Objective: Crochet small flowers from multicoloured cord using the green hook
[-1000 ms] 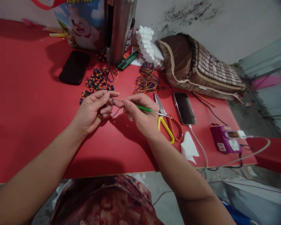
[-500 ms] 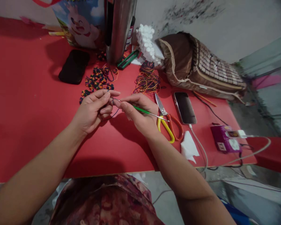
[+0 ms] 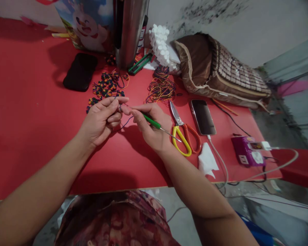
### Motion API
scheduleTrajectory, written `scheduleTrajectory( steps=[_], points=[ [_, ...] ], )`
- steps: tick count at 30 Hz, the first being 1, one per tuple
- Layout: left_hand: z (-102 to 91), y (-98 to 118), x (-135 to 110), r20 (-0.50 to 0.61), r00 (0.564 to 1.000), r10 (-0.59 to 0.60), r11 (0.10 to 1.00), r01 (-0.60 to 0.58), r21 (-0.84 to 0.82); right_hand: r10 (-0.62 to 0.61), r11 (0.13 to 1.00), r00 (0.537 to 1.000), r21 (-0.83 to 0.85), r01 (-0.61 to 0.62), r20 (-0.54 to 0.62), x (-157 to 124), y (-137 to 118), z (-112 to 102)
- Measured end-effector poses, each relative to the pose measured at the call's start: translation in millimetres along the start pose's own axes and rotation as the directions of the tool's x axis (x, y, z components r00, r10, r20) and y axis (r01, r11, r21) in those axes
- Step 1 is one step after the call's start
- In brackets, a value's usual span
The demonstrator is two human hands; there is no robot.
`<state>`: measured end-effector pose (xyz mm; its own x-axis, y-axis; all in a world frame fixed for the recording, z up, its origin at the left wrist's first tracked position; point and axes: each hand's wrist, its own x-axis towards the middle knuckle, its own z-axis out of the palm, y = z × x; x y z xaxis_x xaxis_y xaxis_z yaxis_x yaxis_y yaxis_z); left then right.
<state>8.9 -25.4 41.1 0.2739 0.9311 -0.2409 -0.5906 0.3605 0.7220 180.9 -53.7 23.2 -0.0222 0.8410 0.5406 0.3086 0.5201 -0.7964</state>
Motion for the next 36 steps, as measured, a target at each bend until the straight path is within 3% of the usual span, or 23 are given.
scheduleTrajectory(
  steps=[13,22,30,36],
  points=[
    [-1.1,1.9,-1.9,0.053,0.999,-0.006,1.000,0.006,0.004,0.228,0.935,0.972,0.264,-0.237,0.062,2.8,-10.2,-1.4],
    [-4.2,7.0,-0.8,0.115,0.992,-0.052,0.993,0.064,-0.101,0.179,0.935,0.981,0.297,-0.194,0.076,1.6,1.9,3.9],
    [-3.8,8.0,-1.2,0.106,0.992,-0.067,0.985,0.083,-0.153,0.286,0.819,0.952,0.488,-0.303,0.112,2.0,10.1,11.8],
    [-1.9,8.8,-1.6,0.070,0.997,-0.034,0.995,0.040,-0.088,0.274,0.866,0.958,0.411,-0.285,0.086,2.0,11.3,10.9]
  ],
)
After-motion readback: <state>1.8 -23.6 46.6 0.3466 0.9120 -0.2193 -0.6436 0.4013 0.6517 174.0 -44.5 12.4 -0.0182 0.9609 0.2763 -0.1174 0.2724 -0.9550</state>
